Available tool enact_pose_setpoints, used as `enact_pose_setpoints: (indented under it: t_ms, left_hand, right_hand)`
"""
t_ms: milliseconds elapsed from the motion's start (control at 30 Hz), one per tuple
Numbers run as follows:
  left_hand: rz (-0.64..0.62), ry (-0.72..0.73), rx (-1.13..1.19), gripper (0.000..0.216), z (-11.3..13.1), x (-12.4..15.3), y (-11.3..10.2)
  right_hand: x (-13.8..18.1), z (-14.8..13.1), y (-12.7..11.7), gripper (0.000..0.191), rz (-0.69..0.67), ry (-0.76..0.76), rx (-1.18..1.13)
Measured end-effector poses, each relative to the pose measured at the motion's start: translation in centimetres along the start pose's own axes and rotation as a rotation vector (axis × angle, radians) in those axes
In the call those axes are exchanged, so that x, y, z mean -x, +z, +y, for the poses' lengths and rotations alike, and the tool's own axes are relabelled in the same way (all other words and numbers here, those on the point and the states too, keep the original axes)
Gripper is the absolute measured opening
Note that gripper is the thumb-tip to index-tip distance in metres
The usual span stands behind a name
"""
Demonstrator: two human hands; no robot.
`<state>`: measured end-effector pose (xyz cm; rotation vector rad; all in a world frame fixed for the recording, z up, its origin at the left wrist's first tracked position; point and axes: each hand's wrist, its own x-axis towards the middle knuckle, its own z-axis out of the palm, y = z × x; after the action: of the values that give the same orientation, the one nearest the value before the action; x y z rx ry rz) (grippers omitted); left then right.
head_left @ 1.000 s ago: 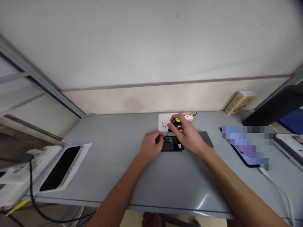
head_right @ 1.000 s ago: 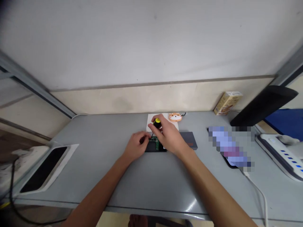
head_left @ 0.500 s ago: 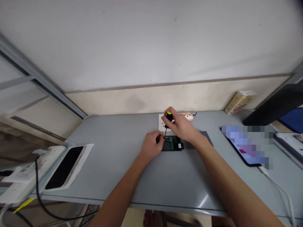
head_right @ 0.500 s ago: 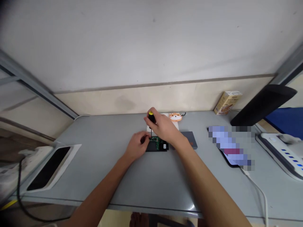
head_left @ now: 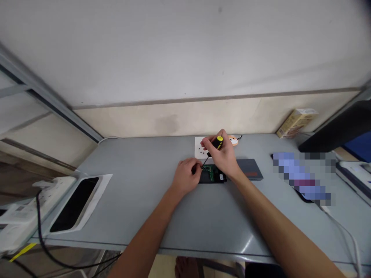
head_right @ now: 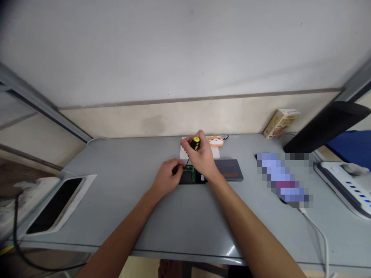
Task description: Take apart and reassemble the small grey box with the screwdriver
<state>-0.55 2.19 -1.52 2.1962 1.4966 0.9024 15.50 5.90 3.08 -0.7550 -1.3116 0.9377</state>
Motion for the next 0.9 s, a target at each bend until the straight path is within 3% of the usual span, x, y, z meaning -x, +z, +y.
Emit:
enact_pose_setpoints:
  t_ms: [200, 367, 467, 633, 733, 900]
  left_hand:
    - [-0.003, 0.009, -0.009, 0.018, -0.1, 0.0, 0.1]
    - [-0.001, -0.005, -0.029, 0.019, 0.1, 0.0, -0.1]
    - [-0.005, -0.009, -0.029, 0.020, 0.1, -0.1, -0.1]
    - [-0.008, -0.008, -0.027, 0.022, 0.1, -0.1, -0.1]
    - [-0.007, -0.014, -0.026, 0.023, 0.1, -0.1, 0.0]
    - [-0.002, -0.003, -0.017, 0.021, 0.1, -0.2, 0.0]
  right_hand:
    - [0.1, 0.3, 0.7, 0.031, 0.001, 0.059, -0.186]
    - [-0.1, -0.6, 0.4, 0.049, -0.052, 0.195, -0.350]
    - [0.0, -1.0, 0.1, 0.033, -0.047, 0.219, -0.350]
    - [0.0, -0.5, -0.6, 0.052, 0.054, 0.221, -0.253]
    - [-0.2, -0.1, -1.0, 0.044, 0.088, 0.192, -0.200]
    - [-0.7, -0.2, -1.7, 0.044, 0.023, 0.229, -0.306]
